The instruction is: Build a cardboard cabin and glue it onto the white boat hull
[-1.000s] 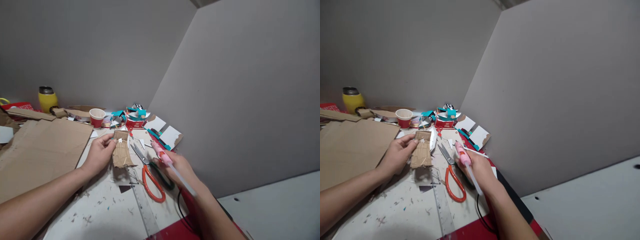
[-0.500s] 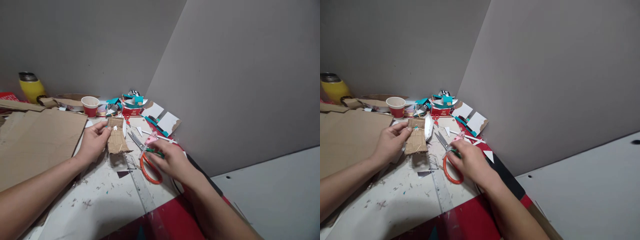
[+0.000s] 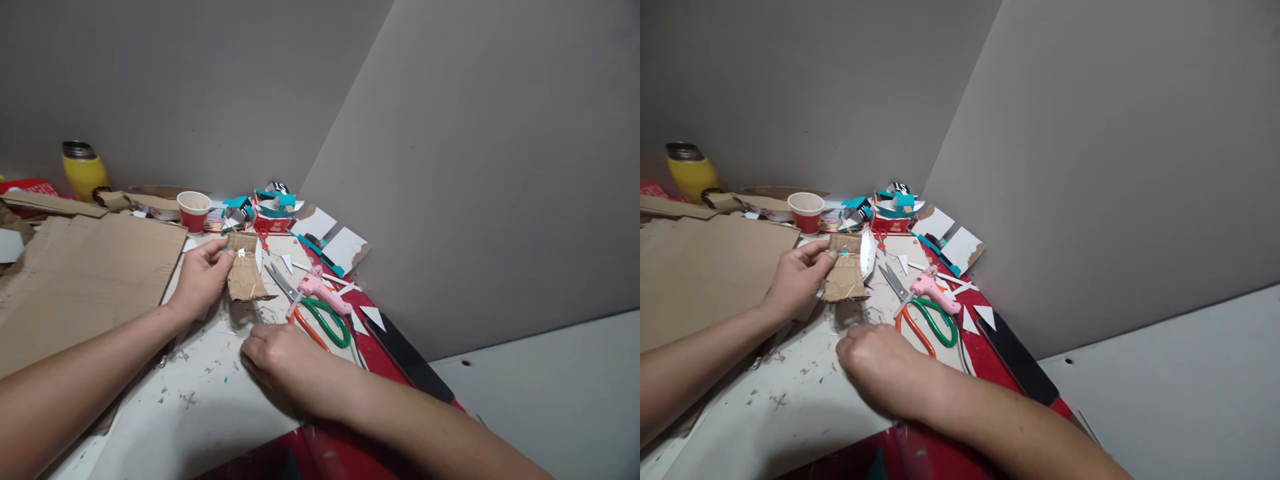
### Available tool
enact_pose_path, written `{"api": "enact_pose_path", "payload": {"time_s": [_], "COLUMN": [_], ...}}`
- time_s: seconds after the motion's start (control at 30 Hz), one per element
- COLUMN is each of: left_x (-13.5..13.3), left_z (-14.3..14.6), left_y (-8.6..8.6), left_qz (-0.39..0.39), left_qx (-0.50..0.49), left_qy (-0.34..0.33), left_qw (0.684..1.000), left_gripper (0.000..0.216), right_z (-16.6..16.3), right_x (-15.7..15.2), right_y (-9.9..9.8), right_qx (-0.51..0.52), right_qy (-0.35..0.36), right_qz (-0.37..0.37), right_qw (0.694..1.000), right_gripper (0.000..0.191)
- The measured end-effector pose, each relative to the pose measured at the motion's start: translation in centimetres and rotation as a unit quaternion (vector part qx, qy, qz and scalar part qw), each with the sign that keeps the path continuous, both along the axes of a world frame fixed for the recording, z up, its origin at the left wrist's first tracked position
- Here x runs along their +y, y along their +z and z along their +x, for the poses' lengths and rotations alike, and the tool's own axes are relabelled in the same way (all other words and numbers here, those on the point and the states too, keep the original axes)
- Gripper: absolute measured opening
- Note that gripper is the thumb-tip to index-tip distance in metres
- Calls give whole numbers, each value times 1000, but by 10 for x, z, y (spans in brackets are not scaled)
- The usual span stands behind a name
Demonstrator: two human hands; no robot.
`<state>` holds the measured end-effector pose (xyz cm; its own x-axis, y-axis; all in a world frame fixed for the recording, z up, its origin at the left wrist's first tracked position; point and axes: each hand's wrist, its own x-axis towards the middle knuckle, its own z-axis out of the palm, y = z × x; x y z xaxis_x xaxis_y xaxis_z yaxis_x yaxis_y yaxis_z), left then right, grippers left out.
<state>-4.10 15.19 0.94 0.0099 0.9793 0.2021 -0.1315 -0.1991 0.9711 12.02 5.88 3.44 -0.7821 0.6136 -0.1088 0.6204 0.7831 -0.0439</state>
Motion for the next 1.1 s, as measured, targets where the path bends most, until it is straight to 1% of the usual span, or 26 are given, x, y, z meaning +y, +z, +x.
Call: {"api": "enact_pose_path", "payload": {"time_s": [0.1,0.17,0.27,0.3,0.37,0.43,0.47,0.5,0.53,0.57,0.6,0.67,0.73,0.77,0.83,0.93,1.0,1.1], "left_x": [1,1,1,1,1,0,-1,-2,-4,-7,-9,-16,-22,-25,-31,-37,-38,-39], "left_z": [-1,-2,-3,-4,-4,-4,-3,-3,-2,-1,1,4,7,8,11,13,14,15], "left_y": [-1,-3,-5,-6,-6,-4,-3,-2,0,2,3,6,8,9,10,13,13,13], "left_qz": [0,6,14,16,17,20,22,26,30,33,35,38,51,61,81,93,95,101], "left_qx": [-12,-9,-3,-3,-6,-6,-5,-3,1,8,18,47,69,76,88,119,132,140], "left_qy": [-12,-16,-16,-15,-15,-13,-14,-20,-29,-38,-44,-54,-65,-73,-89,-94,-88,-89], "left_qw": [1000,1000,1000,1000,1000,1000,1000,999,999,999,998,997,994,993,989,984,983,981], "left_gripper": [35,34,35,34,33,32,31,31,31,31,31,31,30,30,30,28,27,25], "right_z": [-13,-19,-24,-22,-14,1,11,21,31,40,46,52,49,44,32,17,12,9], "right_x": [3,4,4,3,-2,-11,-16,-21,-26,-29,-31,-30,-21,-15,-1,13,17,17], "right_y": [8,13,15,15,15,18,22,27,32,38,44,52,53,51,42,23,13,8], "right_qx": [-81,-125,-149,-136,-68,42,101,162,225,290,357,466,528,540,547,539,530,527], "right_qy": [24,27,19,10,-23,-72,-99,-128,-161,-194,-221,-271,-309,-318,-323,-339,-355,-372], "right_qz": [1,-5,-7,-7,-21,-76,-118,-160,-195,-208,-205,-160,-105,-87,-72,-56,-43,-35], "right_qw": [996,992,989,991,997,994,983,965,941,914,884,827,784,774,769,769,769,764], "right_gripper": [14,15,16,15,10,12,12,11,12,11,12,16,17,17,18,20,21,21]}}
